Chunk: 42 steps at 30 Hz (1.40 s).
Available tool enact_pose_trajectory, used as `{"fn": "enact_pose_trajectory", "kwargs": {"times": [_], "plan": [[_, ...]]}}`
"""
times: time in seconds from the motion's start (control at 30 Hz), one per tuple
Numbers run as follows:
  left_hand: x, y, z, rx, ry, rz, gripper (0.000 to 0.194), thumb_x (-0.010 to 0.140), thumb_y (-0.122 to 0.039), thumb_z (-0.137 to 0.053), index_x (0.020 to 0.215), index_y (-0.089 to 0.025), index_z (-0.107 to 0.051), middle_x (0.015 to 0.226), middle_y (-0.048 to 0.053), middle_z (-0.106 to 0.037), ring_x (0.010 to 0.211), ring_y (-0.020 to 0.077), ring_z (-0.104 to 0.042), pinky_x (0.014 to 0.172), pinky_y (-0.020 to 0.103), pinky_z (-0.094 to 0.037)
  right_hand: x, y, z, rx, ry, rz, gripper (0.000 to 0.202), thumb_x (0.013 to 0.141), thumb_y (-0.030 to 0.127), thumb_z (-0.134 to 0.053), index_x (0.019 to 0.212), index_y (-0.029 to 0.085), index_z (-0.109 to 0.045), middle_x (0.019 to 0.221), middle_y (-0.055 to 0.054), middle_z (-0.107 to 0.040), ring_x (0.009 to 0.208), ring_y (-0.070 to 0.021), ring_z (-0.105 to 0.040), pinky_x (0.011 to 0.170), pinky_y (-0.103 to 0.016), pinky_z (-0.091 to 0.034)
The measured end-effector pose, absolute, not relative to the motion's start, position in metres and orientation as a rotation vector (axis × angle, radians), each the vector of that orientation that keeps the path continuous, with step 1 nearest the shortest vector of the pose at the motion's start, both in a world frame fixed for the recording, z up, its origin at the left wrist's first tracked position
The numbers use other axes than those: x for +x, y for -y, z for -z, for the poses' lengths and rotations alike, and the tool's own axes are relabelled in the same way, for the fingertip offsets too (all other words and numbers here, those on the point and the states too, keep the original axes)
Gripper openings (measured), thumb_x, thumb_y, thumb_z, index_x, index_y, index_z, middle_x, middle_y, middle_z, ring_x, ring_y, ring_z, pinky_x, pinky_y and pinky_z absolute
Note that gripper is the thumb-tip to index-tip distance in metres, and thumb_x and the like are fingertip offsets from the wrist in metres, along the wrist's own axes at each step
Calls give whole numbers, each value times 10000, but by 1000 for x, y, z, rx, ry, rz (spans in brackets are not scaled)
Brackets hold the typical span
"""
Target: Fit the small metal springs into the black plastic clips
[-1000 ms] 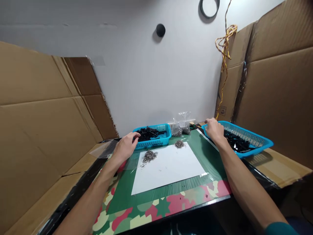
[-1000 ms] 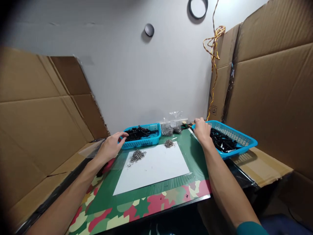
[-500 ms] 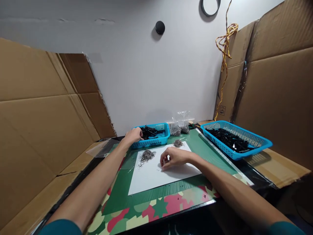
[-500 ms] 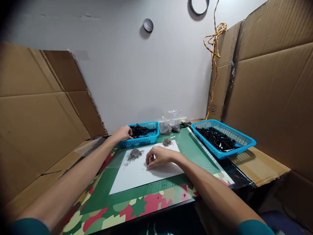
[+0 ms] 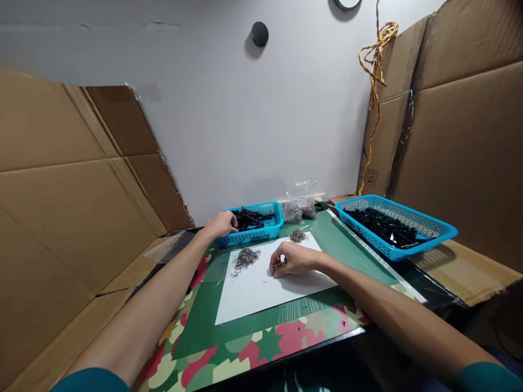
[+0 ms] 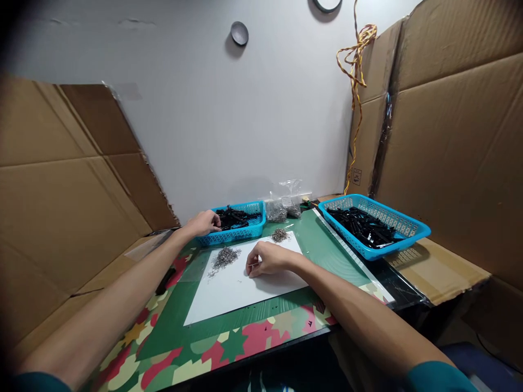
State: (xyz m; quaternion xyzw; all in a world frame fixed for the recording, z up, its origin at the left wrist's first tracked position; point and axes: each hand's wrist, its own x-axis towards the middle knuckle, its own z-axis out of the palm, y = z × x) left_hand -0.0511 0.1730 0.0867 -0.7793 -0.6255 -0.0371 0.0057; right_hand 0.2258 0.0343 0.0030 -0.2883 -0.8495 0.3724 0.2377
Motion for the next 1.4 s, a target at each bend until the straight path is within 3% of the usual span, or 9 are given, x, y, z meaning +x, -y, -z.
{"fn": "enact_pose_trajectory", "kwargs": {"times": [0.17,0.3,0.4,0.6,0.73,0.9,1.13,1.27,1.4], "plan": [[-59,-173,-86,-2472,1840,245,159,812,-319,-775,794,-206,-666,795,57,-680,779,241,-633,704,312,-438,226,-33,-6,-802,2420,-831,153,843,168,-802,989,176,-847,861,-17,-736,734,-131,-614,662,-225,-404],[-59,-168,-93,-2489,1730,401,141,877,-333,-689,869,-210,-621,935,78,-677,839,241,-620,721,308,-429,226,-32,-7,-731,2465,-834,83,855,147,-791,923,165,-835,837,-15,-740,759,-134,-630,683,-218,-411],[-53,-152,-100,-2550,1673,545,188,905,-397,-663,932,-218,-614,862,47,-673,767,223,-594,691,306,-407,226,-33,-7,-708,2457,-863,75,850,126,-787,905,155,-829,833,-18,-744,755,-134,-623,693,-216,-422],[-38,-90,-90,-2702,1756,1601,520,770,-668,-799,866,-167,-696,660,-33,-499,573,118,-386,543,256,-284,229,-33,-8,-697,2424,-897,128,898,140,-740,966,167,-845,886,-33,-768,776,-141,-632,715,-224,-436],[-38,-58,-73,-2607,1936,2334,550,659,-575,-945,874,-147,-675,642,-76,-389,548,73,-325,471,196,-235,230,-31,-8,-683,2413,-923,155,858,220,-823,1003,171,-850,831,-10,-732,725,-134,-603,675,-227,-412],[-38,-42,-60,-2317,1892,2968,447,762,-465,-909,889,-175,-594,691,-66,-447,534,67,-408,409,162,-303,224,-27,-3,-774,2313,-811,136,888,292,-816,926,164,-843,807,-20,-740,719,-138,-604,666,-243,-394],[-24,-29,-52,-2573,1956,2728,442,905,-558,-730,888,-245,-419,696,-43,-571,481,151,-597,337,214,-377,221,-24,0,-857,2344,-717,96,892,261,-797,909,170,-821,838,-16,-759,727,-130,-609,659,-240,-371],[-12,-26,-45,-2753,2046,2476,477,916,-633,-683,942,-274,-370,630,-89,-553,328,93,-418,305,168,-242,223,-22,-3,-975,2403,-620,137,907,281,-780,907,148,-812,844,-38,-763,698,-126,-577,637,-249,-334],[-7,-24,-39,-2849,2326,2130,468,911,-585,-718,1106,-285,-416,653,-101,-560,345,44,-266,345,145,-144,225,-20,-8,-1008,2445,-614,147,924,263,-746,890,137,-814,809,-40,-754,666,-122,-550,619,-256,-321]]}}
